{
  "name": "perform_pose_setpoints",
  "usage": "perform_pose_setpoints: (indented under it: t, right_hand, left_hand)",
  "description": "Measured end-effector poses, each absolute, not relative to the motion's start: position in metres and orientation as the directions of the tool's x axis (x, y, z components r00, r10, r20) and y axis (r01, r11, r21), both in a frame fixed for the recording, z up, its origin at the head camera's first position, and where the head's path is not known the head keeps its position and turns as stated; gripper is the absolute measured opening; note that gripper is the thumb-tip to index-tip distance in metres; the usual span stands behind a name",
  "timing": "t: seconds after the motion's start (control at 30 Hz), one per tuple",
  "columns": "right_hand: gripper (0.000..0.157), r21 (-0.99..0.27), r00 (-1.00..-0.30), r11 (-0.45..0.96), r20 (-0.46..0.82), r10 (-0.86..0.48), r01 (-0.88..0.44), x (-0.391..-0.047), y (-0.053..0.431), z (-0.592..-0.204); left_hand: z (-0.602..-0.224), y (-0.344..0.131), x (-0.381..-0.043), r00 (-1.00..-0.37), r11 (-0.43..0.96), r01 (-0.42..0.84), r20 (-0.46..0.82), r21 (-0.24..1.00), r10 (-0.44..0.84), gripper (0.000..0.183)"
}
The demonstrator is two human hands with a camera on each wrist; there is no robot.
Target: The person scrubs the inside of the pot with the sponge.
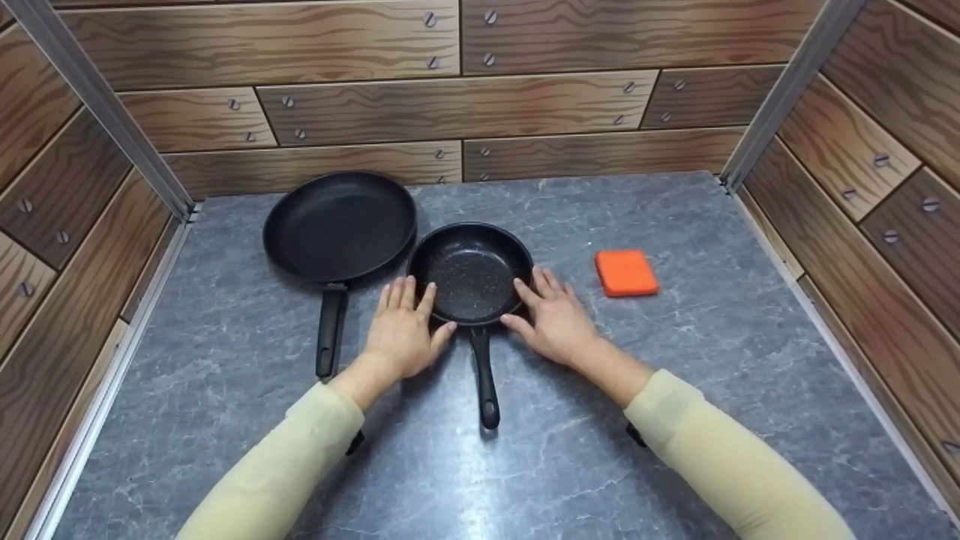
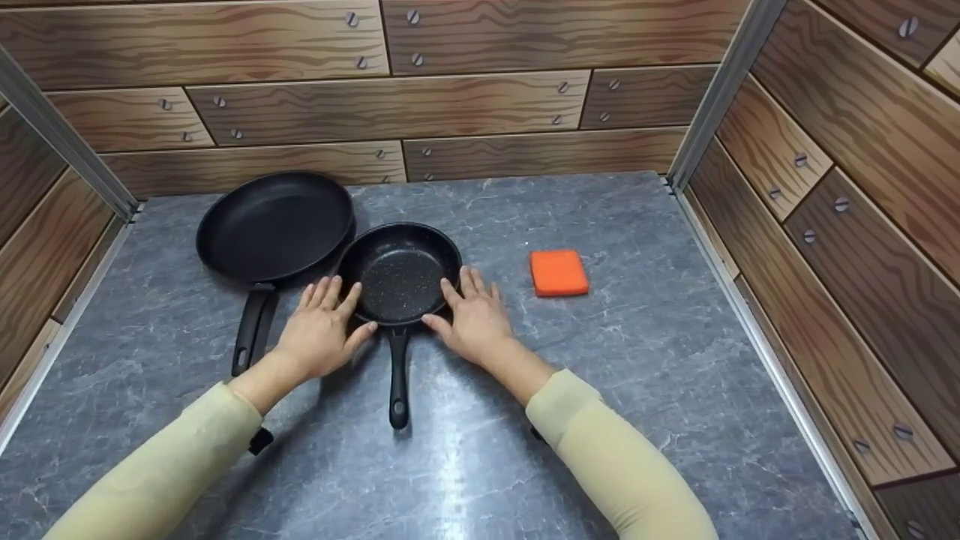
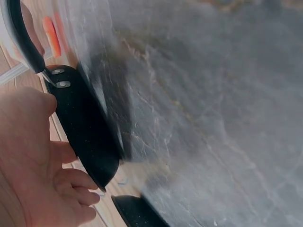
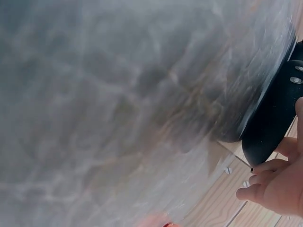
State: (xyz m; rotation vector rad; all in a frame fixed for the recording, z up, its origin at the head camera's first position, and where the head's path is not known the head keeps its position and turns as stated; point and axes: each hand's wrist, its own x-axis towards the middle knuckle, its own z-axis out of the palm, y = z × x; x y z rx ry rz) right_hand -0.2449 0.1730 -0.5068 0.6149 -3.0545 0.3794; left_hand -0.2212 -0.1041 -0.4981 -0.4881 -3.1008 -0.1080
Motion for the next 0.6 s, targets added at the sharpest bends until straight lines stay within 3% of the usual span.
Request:
perform_pose_setpoints:
  t: [0.6]
  right_hand:
    - [0.077,-0.257,-0.916,0.879,0.089,-0.392,-0.402,-0.225,0.171,-0.509]
  left_hand:
    - [-0.504,-0.107,-0.200,-0.954,0.952,0.300,0.045,0.065,0.298,0.081]
